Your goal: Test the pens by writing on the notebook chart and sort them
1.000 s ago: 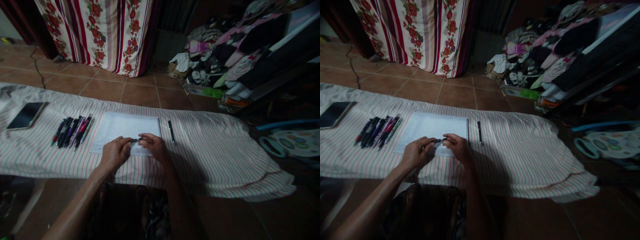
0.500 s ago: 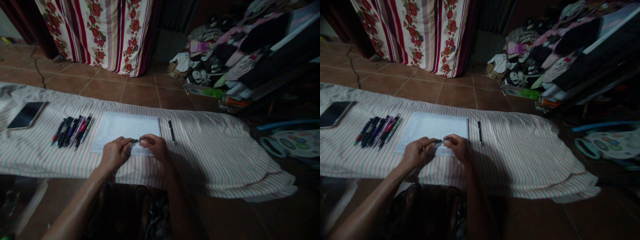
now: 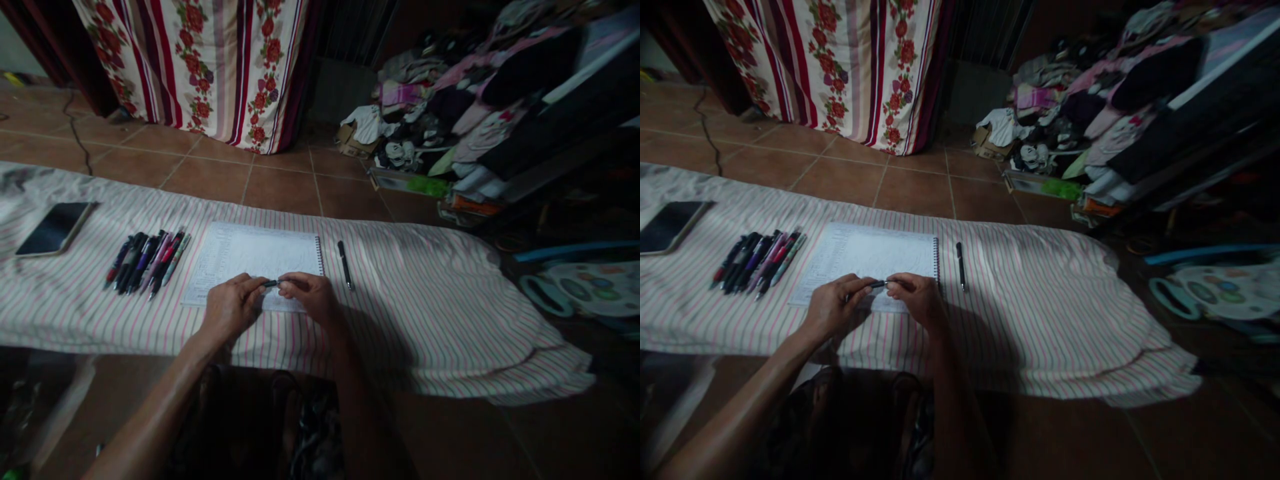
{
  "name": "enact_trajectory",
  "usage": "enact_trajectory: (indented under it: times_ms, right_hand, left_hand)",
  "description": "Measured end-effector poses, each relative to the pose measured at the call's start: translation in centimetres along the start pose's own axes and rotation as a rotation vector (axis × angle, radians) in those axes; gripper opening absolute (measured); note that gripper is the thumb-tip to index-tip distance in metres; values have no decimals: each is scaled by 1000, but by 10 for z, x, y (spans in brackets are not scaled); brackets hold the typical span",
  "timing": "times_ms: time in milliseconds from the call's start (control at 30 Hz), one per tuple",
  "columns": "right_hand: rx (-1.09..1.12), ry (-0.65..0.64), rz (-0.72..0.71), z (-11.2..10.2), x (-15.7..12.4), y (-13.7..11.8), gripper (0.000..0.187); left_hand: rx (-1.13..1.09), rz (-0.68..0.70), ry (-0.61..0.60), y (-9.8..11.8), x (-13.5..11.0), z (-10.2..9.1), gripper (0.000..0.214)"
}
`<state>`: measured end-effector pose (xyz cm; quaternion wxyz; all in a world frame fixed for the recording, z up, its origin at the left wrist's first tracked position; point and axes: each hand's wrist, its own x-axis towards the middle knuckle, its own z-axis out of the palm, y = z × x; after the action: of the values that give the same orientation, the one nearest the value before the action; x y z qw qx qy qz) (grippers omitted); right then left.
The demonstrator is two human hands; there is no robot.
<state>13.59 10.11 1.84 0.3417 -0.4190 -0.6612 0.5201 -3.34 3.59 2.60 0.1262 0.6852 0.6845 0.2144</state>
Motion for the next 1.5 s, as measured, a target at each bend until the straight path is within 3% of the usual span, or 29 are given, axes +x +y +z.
enact_trajectory:
  times_ms: [400, 900, 1233, 1500]
  right_hand:
    - [8, -20, 5, 2, 0, 2, 17]
    - [-170, -94, -37, -2, -3, 2, 14]
    - [-335, -49, -173, -1, -3, 1, 13]
    - [-437, 4, -267, 4, -2, 4, 14]
  left_hand:
    - [28, 6, -7, 2, 0, -1, 31]
    - [100, 163, 55, -3, -3, 1, 30]
    - [148, 188, 107, -1, -4, 2, 30]
    - [222, 171, 55, 3, -5, 1, 31]
